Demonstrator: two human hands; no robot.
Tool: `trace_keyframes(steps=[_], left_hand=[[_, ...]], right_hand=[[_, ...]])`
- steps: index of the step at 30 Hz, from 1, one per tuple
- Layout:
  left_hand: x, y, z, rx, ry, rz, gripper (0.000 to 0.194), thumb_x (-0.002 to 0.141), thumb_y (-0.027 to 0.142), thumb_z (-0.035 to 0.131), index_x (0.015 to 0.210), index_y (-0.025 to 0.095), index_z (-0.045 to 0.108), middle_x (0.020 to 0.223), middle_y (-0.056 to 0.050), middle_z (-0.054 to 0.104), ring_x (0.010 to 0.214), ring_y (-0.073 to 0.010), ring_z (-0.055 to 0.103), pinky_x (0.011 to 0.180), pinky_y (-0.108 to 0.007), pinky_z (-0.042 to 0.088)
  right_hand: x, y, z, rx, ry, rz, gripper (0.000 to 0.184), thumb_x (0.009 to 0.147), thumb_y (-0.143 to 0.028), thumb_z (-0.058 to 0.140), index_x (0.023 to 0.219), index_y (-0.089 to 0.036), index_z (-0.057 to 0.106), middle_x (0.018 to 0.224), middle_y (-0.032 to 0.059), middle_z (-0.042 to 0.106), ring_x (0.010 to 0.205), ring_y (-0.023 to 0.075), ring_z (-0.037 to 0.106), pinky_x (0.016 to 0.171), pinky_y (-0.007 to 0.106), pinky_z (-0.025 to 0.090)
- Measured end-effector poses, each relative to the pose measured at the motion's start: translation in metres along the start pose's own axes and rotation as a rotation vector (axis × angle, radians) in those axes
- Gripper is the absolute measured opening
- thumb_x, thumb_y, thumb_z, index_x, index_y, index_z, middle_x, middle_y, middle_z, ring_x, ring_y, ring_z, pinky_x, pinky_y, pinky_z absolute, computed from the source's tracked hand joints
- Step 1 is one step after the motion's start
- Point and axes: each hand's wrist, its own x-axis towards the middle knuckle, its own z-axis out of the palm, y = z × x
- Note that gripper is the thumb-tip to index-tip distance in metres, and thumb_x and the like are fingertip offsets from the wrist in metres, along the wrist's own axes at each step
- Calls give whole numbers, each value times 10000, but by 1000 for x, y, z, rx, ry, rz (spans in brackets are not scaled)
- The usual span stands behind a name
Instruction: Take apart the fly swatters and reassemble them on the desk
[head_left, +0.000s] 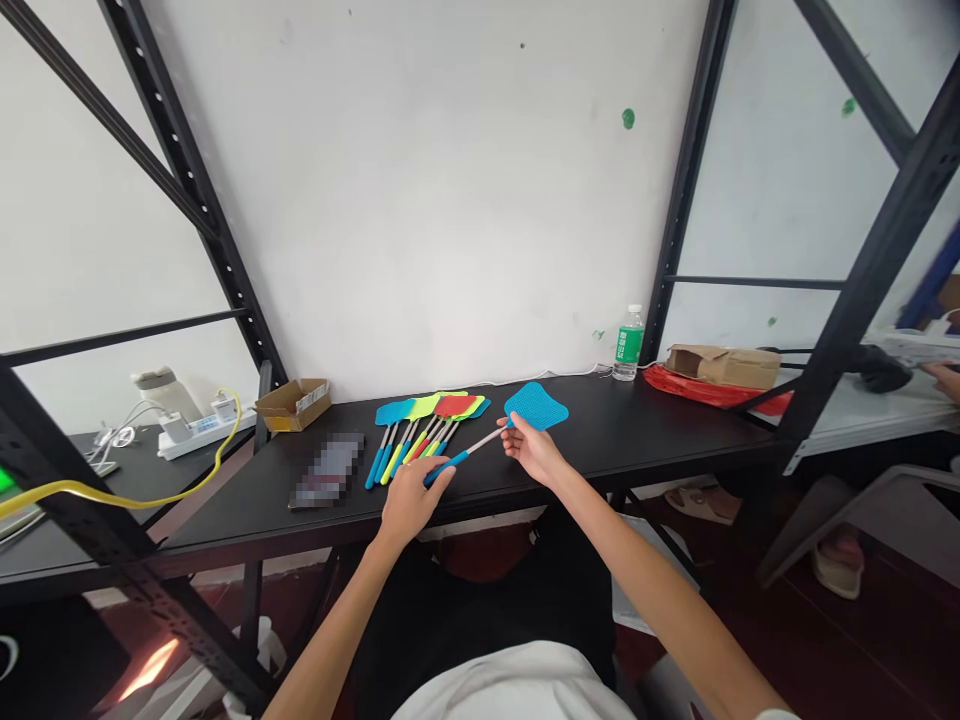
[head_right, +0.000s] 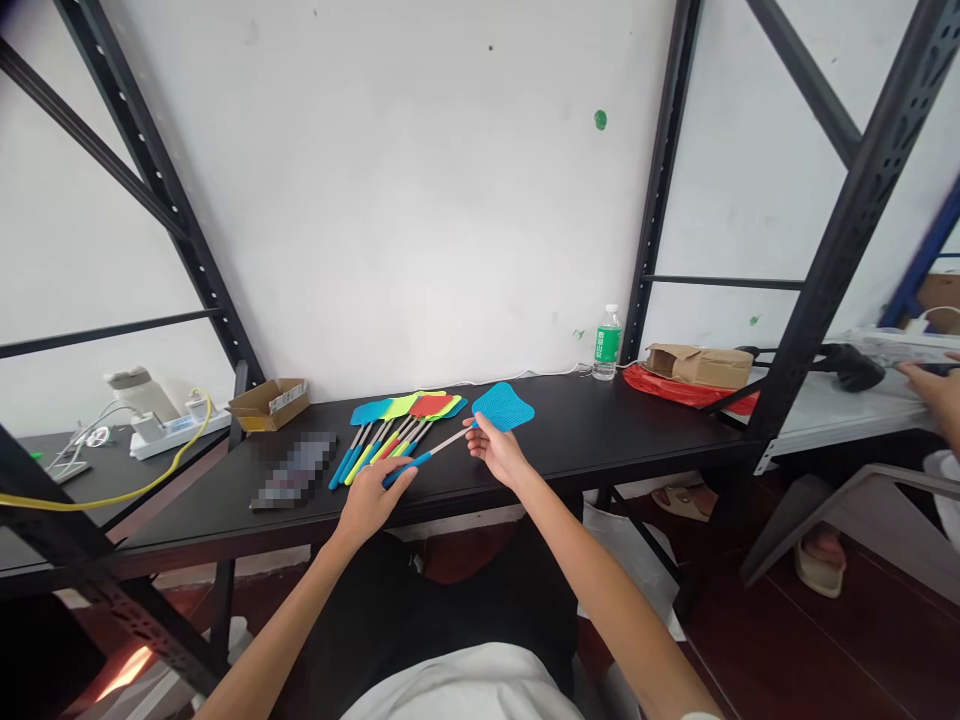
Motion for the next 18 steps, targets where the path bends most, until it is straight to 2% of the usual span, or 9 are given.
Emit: trace_keyframes(steps=[6, 9, 14, 18], left_hand=[[-1, 3, -2, 4, 35, -56, 316, 895, 499, 565, 1050, 259, 701, 833, -31, 682, 813, -218, 646, 703, -321, 484], [-1, 3, -3, 13, 34, -33, 330, 913, 497, 535, 1053, 251, 705, 817, -32, 684, 781, -210, 643, 699, -313, 473], [-1, 5, -5, 17, -30, -10, 400, 955, 521, 452, 1042, 233, 715, 709, -8, 675, 613, -177, 597, 680, -317, 453], [0, 6, -4, 25, -30, 11, 416, 968, 524, 422, 1008, 241, 725, 711, -12, 691, 641, -191, 609, 775, -357, 458]], right_hand=[[4, 7, 0, 19, 68, -50, 374, 639, -466, 848, 833, -176, 714, 777, 20, 663, 671, 116, 627, 580, 227, 479], [5, 12, 0, -3, 77, -95, 369, 625, -457, 858, 813, -177, 708, 837, 29, 678, 705, 123, 636, 606, 239, 495], [7, 15, -1, -34, 122, -162, 380, 601, -462, 867, 780, -171, 701, 795, 33, 673, 687, 134, 623, 642, 273, 502], [6, 14, 1, -74, 156, -201, 402, 584, -491, 864, 755, -173, 688, 736, 30, 662, 660, 150, 610, 645, 306, 499]])
